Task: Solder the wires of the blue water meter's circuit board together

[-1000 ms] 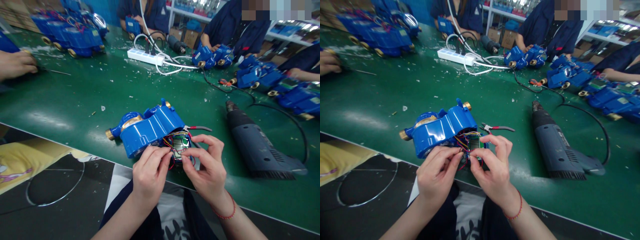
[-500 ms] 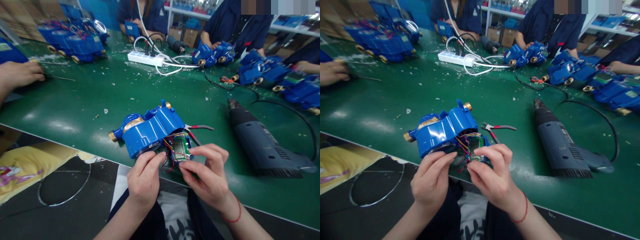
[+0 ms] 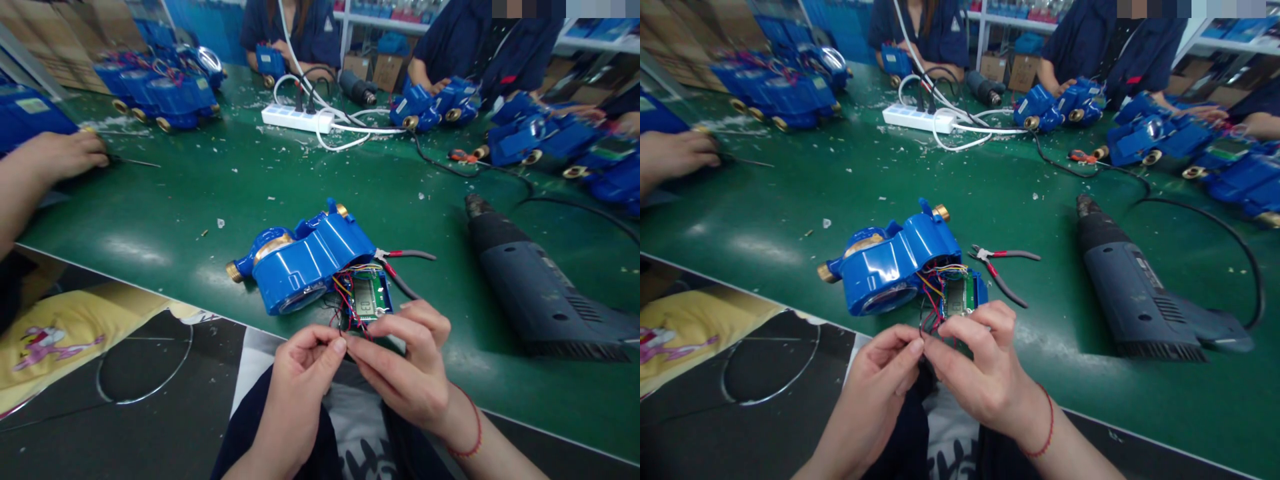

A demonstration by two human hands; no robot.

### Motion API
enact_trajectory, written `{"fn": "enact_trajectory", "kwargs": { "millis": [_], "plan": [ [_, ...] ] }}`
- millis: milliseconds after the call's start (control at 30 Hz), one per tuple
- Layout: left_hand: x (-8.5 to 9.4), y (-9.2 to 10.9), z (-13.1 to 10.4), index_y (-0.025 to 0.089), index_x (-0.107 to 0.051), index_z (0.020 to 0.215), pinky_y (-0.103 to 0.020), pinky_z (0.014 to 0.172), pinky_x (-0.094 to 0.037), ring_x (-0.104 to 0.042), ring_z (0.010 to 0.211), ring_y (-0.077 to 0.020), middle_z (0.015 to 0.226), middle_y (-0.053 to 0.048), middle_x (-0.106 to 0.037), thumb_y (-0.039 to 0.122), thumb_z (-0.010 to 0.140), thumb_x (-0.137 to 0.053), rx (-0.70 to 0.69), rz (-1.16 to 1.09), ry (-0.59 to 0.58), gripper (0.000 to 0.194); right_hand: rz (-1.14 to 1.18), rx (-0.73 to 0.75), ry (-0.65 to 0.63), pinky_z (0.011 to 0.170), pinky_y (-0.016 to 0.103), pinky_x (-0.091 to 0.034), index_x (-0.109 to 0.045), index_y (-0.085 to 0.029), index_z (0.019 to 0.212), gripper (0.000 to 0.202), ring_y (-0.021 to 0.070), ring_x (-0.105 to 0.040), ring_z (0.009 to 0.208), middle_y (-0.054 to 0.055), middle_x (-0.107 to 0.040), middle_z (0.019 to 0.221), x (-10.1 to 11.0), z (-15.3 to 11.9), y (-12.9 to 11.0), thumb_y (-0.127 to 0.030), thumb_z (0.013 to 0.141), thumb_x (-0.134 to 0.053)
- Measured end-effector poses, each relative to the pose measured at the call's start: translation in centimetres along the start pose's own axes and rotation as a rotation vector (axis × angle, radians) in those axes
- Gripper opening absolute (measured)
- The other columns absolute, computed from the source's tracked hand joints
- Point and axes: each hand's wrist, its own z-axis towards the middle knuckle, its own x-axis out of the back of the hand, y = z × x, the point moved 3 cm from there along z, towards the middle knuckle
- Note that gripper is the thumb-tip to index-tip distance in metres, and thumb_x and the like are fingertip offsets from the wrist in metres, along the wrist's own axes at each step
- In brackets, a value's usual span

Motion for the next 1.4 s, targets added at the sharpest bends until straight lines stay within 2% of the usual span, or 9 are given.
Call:
{"fn": "enact_trajectory", "kwargs": {
  "millis": [133,300,500,600,700,833,967,1167,1400],
  "plan": [
    [0.3,-0.2,-0.4,0.009,-0.049,0.085,-0.008,0.045,-0.024,-0.026,0.05,0.0029,0.061,0.004,-0.035,0.051,0.071,-0.069,0.092,-0.046,0.08,0.049,0.037,0.07,-0.041,0.084,0.039,-0.037,-0.068,-0.017,0.1,0.018,0.0187,-0.04,0.093,0.006,-0.05,0.098,-0.2,0.1,-0.3,-0.01,0.086,-0.059],
    [0.3,0.4,-0.6,0.011,-0.042,0.089,-0.009,0.053,-0.036,-0.04,0.059,0.0017,0.082,0.0,-0.051,0.045,0.069,-0.07,0.115,-0.127,0.132,0.049,0.15,0.158,-0.105,0.085,0.039,-0.039,-0.066,-0.015,0.106,0.024,0.0187,-0.042,0.094,0.006,-0.051,0.098,0.3,0.4,-0.9,-0.012,0.086,-0.052],
    [-0.1,1.4,-0.9,0.013,-0.032,0.09,-0.009,0.045,-0.026,-0.039,0.05,0.0038,0.104,-0.007,-0.058,0.04,0.069,-0.069,0.118,-0.229,0.096,0.05,0.255,-0.106,0.035,0.082,0.035,-0.041,-0.055,-0.01,0.102,0.023,0.0171,-0.049,0.095,0.008,-0.052,0.101,1.2,1.1,1.1,0.001,0.082,-0.05],
    [-0.4,1.4,-1.1,0.015,-0.027,0.092,-0.008,0.042,-0.023,-0.042,0.048,0.0033,0.113,-0.009,-0.057,0.041,0.07,-0.069,0.128,-0.293,0.056,0.054,0.226,-0.217,-0.021,0.088,0.034,-0.041,-0.054,-0.013,0.108,0.026,0.0171,-0.049,0.103,0.008,-0.054,0.107,0.5,1.5,2.5,0.0,0.085,-0.05],
    [-0.8,1.1,-1.3,0.016,-0.025,0.095,-0.007,0.041,-0.023,-0.048,0.049,0.0012,0.118,-0.011,-0.055,0.043,0.077,-0.064,0.13,-0.334,-0.041,0.05,0.155,-0.213,-0.12,0.095,0.036,-0.039,-0.056,-0.016,0.109,0.026,0.0187,-0.045,0.111,0.008,-0.052,0.115,-0.2,2.0,3.3,-0.003,0.088,-0.049],
    [-1.4,1.0,-1.4,0.016,-0.025,0.097,-0.008,0.041,-0.023,-0.049,0.047,-0.0005,0.109,-0.01,-0.058,0.045,0.083,-0.058,0.12,-0.319,-0.14,0.046,0.067,-0.199,-0.112,0.093,0.036,-0.039,-0.055,-0.016,0.104,0.02,0.0192,-0.046,0.106,0.007,-0.052,0.108,-0.2,3.1,3.9,-0.005,0.088,-0.051],
    [-1.4,0.7,-1.2,0.015,-0.026,0.093,-0.008,0.042,-0.023,-0.042,0.044,0.0012,0.083,-0.001,-0.057,0.05,0.083,-0.058,0.066,-0.219,-0.126,0.048,-0.032,-0.12,-0.056,0.094,0.036,-0.041,-0.052,-0.013,0.11,0.026,0.0202,-0.047,0.106,0.01,-0.052,0.112,0.1,5.0,4.2,-0.003,0.086,-0.054],
    [0.5,-0.6,-0.9,0.014,-0.03,0.094,-0.008,0.043,-0.023,-0.04,0.044,0.0012,0.071,0.001,-0.053,0.06,0.078,-0.059,-0.058,0.051,0.027,0.057,-0.169,0.066,-0.331,0.107,0.049,-0.033,-0.039,-0.025,0.139,0.053,0.0302,-0.025,0.138,0.01,-0.029,0.15,-1.2,7.3,4.4,-0.011,0.091,-0.054],
    [1.6,-0.5,-0.8,0.012,-0.035,0.09,-0.01,0.046,-0.029,-0.042,0.047,0.0005,0.078,-0.004,-0.058,0.053,0.08,-0.057,-0.083,0.143,0.093,0.047,-0.27,0.065,-0.385,0.099,0.046,-0.04,-0.049,-0.025,0.133,0.038,0.0316,-0.035,0.135,0.012,-0.034,0.149,-2.0,7.8,4.7,-0.018,0.096,-0.047]
  ]
}}
